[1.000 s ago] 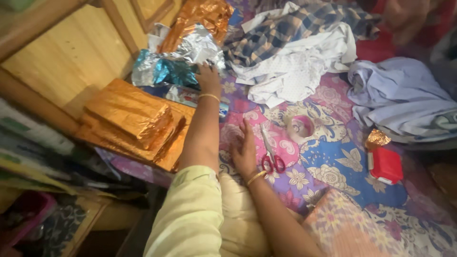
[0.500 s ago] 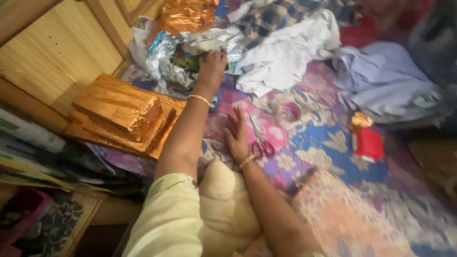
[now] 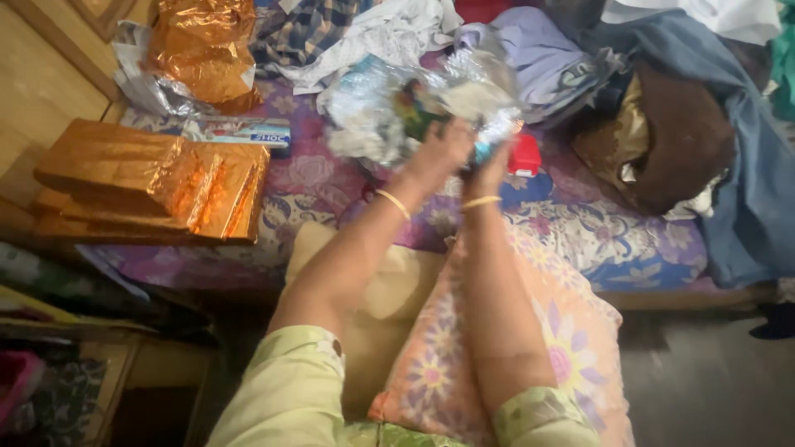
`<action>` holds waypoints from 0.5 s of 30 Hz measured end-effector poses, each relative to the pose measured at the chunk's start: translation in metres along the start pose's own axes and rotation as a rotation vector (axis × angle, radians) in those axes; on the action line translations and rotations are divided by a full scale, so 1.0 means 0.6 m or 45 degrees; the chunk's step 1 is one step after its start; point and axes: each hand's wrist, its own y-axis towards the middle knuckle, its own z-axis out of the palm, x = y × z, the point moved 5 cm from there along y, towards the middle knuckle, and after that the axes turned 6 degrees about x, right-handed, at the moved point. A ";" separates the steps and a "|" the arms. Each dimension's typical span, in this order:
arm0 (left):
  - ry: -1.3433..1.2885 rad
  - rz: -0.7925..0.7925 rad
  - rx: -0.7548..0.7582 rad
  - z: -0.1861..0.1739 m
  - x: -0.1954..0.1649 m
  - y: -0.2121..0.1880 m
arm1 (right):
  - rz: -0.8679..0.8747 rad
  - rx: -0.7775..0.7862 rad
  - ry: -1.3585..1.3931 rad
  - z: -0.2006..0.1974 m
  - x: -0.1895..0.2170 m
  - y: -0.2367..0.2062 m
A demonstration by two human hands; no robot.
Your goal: The person wraps rectangular boxes in shiny gold foil wrapping paper on a bed. They fold the paper around each box, cut paper with scissors, apply tape from a tape roll, and press the paper flat, then begin wrapping another item in blue foil paper.
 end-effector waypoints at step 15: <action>-0.517 0.100 0.040 0.039 -0.253 -0.049 | 0.114 -0.104 -1.823 -0.239 0.188 -0.073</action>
